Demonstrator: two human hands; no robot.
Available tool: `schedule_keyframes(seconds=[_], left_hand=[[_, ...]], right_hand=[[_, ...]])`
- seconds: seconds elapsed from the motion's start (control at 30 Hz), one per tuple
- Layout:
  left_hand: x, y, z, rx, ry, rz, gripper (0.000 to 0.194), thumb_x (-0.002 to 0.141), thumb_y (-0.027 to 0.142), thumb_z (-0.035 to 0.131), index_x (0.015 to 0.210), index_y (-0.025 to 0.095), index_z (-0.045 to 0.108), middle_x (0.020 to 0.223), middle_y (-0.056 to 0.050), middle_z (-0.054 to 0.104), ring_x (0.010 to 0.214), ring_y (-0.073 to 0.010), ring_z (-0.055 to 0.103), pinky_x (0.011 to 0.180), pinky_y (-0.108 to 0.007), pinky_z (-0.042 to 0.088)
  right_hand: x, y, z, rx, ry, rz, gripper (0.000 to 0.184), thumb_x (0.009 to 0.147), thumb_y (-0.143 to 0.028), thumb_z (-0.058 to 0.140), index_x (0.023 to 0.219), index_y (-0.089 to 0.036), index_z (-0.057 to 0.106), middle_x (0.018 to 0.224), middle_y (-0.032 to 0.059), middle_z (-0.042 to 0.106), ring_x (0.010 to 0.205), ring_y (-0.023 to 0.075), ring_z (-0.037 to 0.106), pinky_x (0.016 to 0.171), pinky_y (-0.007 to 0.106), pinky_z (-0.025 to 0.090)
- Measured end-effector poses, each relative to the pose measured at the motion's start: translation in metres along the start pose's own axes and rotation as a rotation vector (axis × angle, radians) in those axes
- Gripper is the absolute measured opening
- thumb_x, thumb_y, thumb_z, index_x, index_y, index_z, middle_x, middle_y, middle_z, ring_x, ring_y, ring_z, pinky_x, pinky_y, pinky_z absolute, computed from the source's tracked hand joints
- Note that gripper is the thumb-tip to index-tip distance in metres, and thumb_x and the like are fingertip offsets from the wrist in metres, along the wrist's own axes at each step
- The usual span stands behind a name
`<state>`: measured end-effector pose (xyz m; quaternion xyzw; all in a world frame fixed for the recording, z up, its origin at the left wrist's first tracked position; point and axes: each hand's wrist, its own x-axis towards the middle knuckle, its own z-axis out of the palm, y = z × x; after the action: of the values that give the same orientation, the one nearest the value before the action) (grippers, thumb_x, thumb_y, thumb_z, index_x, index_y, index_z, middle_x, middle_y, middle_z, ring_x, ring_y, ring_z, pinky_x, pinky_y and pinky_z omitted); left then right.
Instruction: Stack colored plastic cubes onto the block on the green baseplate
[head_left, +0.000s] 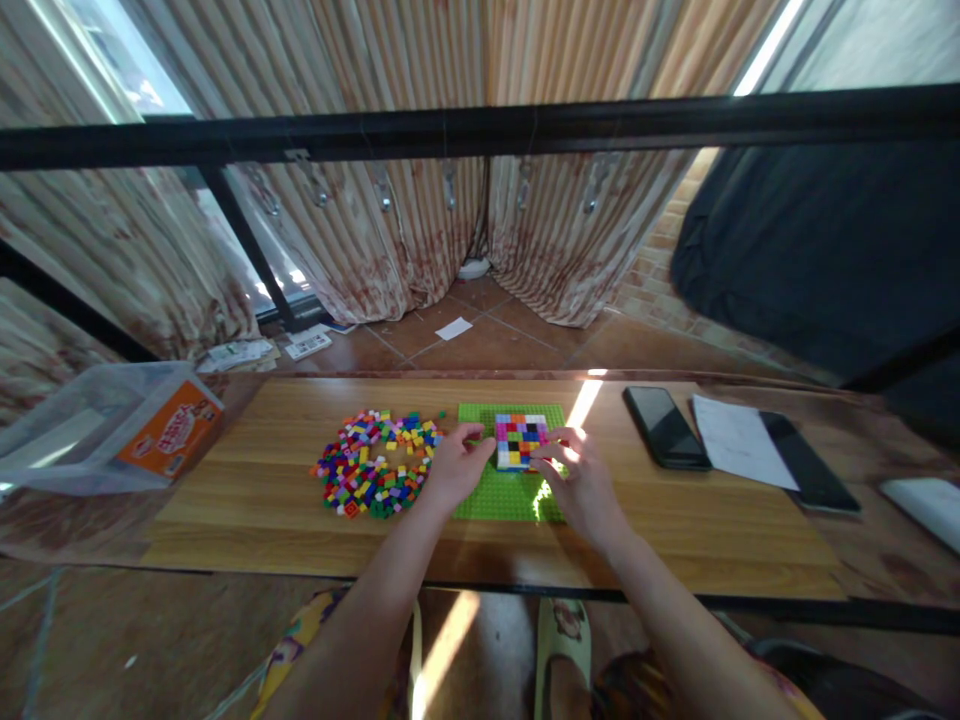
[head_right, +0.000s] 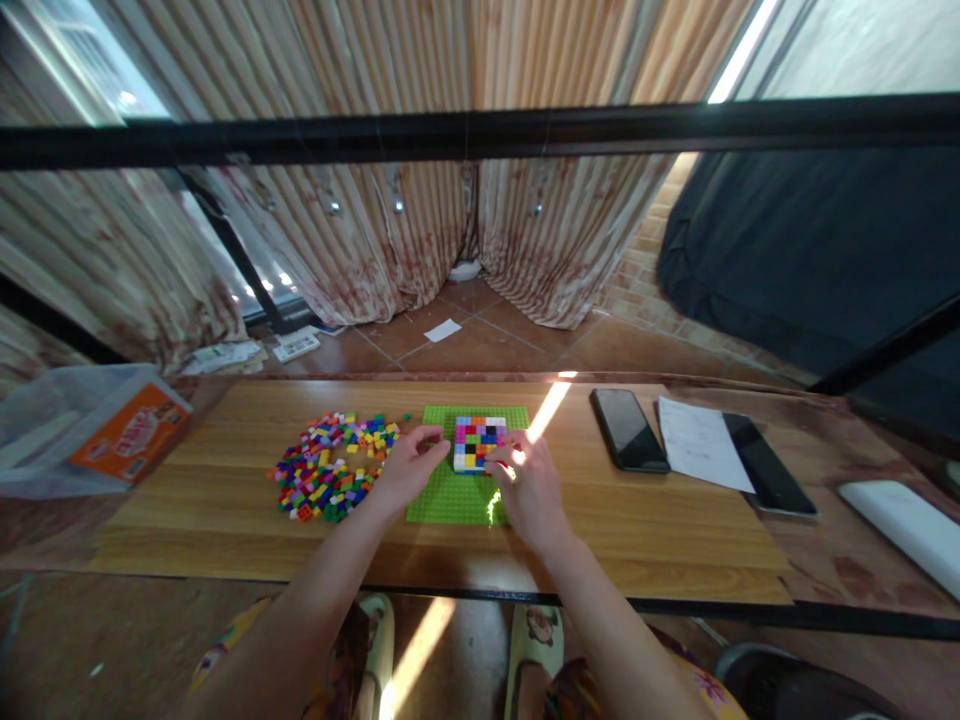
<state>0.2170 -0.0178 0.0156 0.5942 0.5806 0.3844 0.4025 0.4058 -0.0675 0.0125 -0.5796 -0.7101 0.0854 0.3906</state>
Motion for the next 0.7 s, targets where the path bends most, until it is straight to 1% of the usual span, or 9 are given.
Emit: schedule_keyframes(seconds=[0.1,0.2,0.27,0.33,0.43,0.57,0.7], left_hand=[[-0.003,0.0,0.009,-0.068,-0.064,0.001,0.032,0.078,0.024,0.064,0.108,0.012,0.064,0.104,-0.011,0.07,0.085,-0.0174,0.066,0.079,-0.03,0.053],[-0.005,0.0,0.016,-0.124,-0.112,0.025,0.031,0.077,0.021,0.065,0.107,0.014,0.063,0.105,-0.01,0.071,0.089,-0.0173,0.067,0.082,-0.03,0.053],[-0.007,0.002,0.02,-0.103,-0.1,0.02,0.033,0.075,0.024,0.068,0.107,0.015,0.063,0.104,-0.01,0.071,0.089,-0.0179,0.067,0.082,-0.031,0.053],[-0.01,0.008,0.022,-0.05,-0.064,0.002,0.037,0.072,0.027,0.071,0.107,0.015,0.063,0.102,-0.01,0.071,0.088,-0.0189,0.067,0.081,-0.032,0.052],[-0.013,0.018,0.025,0.04,-0.018,-0.032,0.041,0.069,0.026,0.073,0.107,0.015,0.063,0.099,-0.009,0.071,0.087,-0.0203,0.067,0.08,-0.033,0.052],[-0.013,0.026,0.028,0.105,0.001,-0.082,0.043,0.067,0.024,0.073,0.107,0.014,0.063,0.099,-0.01,0.071,0.088,-0.0217,0.066,0.08,-0.033,0.05],[-0.012,0.025,0.032,0.128,0.033,-0.097,0.044,0.066,0.024,0.073,0.108,0.013,0.062,0.103,-0.011,0.07,0.092,-0.0224,0.066,0.081,-0.033,0.05]], right_hand=[[0.0,-0.002,0.002,0.025,0.011,0.018,0.019,0.088,-0.029,0.056,0.079,-0.026,0.072,0.106,0.0059,0.06,0.097,0.0234,0.055,0.085,0.043,0.05],[-0.001,0.0,0.004,0.079,0.022,0.049,0.017,0.086,-0.028,0.057,0.078,-0.026,0.071,0.106,0.0057,0.06,0.096,0.0229,0.056,0.086,0.043,0.049],[-0.001,0.002,0.007,0.142,0.049,0.083,0.015,0.084,-0.029,0.059,0.076,-0.025,0.071,0.104,0.0057,0.061,0.095,0.0219,0.057,0.087,0.042,0.049],[-0.001,0.004,0.011,0.222,0.078,0.112,0.014,0.082,-0.03,0.06,0.074,-0.023,0.07,0.102,0.006,0.061,0.094,0.0209,0.058,0.087,0.041,0.05],[0.0,0.005,0.014,0.305,0.072,0.127,0.014,0.08,-0.029,0.06,0.074,-0.021,0.069,0.101,0.0066,0.06,0.094,0.0197,0.059,0.087,0.038,0.05],[0.0,0.005,0.013,0.301,0.05,0.141,0.015,0.079,-0.029,0.06,0.074,-0.02,0.07,0.103,0.0079,0.059,0.092,0.0193,0.059,0.084,0.036,0.051],[-0.001,0.004,0.014,0.292,0.056,0.163,0.018,0.081,-0.031,0.058,0.073,-0.019,0.069,0.103,0.0087,0.059,0.091,0.019,0.059,0.084,0.037,0.051]])
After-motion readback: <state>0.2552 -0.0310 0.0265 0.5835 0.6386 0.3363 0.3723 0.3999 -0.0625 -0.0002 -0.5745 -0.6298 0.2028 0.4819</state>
